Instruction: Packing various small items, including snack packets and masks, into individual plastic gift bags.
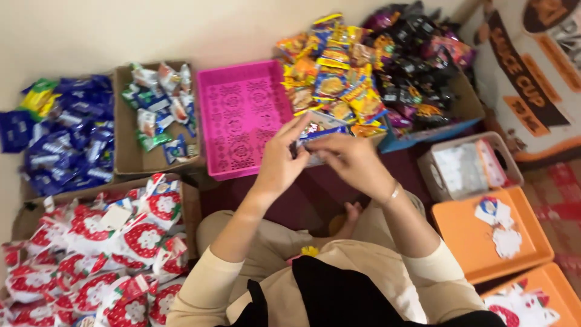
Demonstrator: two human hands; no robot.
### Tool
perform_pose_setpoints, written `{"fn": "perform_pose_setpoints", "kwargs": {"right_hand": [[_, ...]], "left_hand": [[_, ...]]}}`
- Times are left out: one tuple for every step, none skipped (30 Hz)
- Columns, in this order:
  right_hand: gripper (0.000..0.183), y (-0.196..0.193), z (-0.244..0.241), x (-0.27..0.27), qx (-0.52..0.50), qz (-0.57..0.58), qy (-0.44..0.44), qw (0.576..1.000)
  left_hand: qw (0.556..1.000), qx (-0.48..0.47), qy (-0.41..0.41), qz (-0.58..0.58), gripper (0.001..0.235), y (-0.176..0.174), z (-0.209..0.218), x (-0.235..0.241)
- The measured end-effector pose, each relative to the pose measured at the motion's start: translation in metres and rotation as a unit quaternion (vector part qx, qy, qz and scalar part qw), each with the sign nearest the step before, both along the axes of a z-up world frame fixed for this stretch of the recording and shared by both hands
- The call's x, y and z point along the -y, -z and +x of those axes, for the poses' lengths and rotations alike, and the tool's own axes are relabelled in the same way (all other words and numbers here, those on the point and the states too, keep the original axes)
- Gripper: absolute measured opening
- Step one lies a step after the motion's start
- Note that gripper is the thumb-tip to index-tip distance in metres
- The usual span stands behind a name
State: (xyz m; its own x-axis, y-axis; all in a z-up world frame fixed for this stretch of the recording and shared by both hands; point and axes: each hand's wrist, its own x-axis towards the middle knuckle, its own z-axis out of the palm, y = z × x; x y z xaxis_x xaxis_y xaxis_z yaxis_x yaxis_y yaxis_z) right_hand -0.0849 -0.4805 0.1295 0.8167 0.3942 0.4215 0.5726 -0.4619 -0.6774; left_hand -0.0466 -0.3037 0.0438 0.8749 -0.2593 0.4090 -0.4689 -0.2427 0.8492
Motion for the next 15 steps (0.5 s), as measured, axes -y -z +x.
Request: {"fn": "perform_pose_setpoints", "kwargs": {"right_hand": [[0.019,0.011,-0.003,0.023,-0.001,0.0,0.01,1.0],[0.018,0.021,-0.007,0.046,0.041,0.019,0.087,0.995],[0.017,0.032,-0.011,0.07,0.084,0.037,0.162,0.983],[0.017,0.042,-0.01,0.091,0.084,0.036,0.171,0.981],[0.044,0.052,-0.01,0.111,0.028,0.034,0.137,0.99],[0.075,0.064,-0.011,0.131,-0.027,0.034,0.102,0.994],[0.075,0.066,-0.016,0.135,-0.028,0.035,0.113,0.993],[0.064,0.068,-0.022,0.14,-0.106,0.095,0.069,0.987],[0.053,0.069,-0.025,0.146,-0.179,0.154,0.024,0.971],[0.053,0.083,-0.03,0.162,-0.178,0.156,0.034,0.971],[0.04,0.097,-0.036,0.177,-0.211,0.189,0.059,0.957],[0.027,0.112,-0.042,0.191,-0.243,0.222,0.082,0.941],[0.027,0.111,-0.047,0.2,-0.242,0.225,0.092,0.939],[0.019,0.109,-0.053,0.209,-0.227,0.203,0.119,0.945],[0.011,0.107,-0.057,0.218,-0.212,0.179,0.146,0.949]], "left_hand": [[1.0,-0.001,0.01,0.0,0.074,-0.005,-0.004,0.006],[0.999,-0.015,0.024,-0.021,0.073,-0.011,-0.007,0.012],[0.998,-0.03,0.038,-0.043,0.073,-0.017,-0.011,0.019],[0.998,-0.03,0.047,-0.042,0.073,-0.017,-0.011,0.028],[0.994,-0.054,0.075,-0.055,0.071,-0.017,-0.012,0.036],[0.989,-0.077,0.103,-0.067,0.069,-0.017,-0.013,0.044],[0.988,-0.079,0.114,-0.065,0.069,-0.017,-0.014,0.052],[0.985,-0.084,0.141,-0.058,0.069,-0.017,-0.014,0.06],[0.981,-0.087,0.167,-0.052,0.068,-0.017,-0.013,0.068],[0.979,-0.088,0.177,-0.051,0.068,-0.014,-0.012,0.075],[0.974,-0.093,0.198,-0.054,0.068,-0.01,-0.01,0.081],[0.969,-0.098,0.219,-0.057,0.068,-0.007,-0.009,0.086],[0.967,-0.1,0.229,-0.056,0.068,-0.01,-0.012,0.09],[0.962,-0.109,0.246,-0.052,0.065,-0.015,-0.015,0.094],[0.957,-0.116,0.262,-0.049,0.063,-0.019,-0.018,0.098]]}}
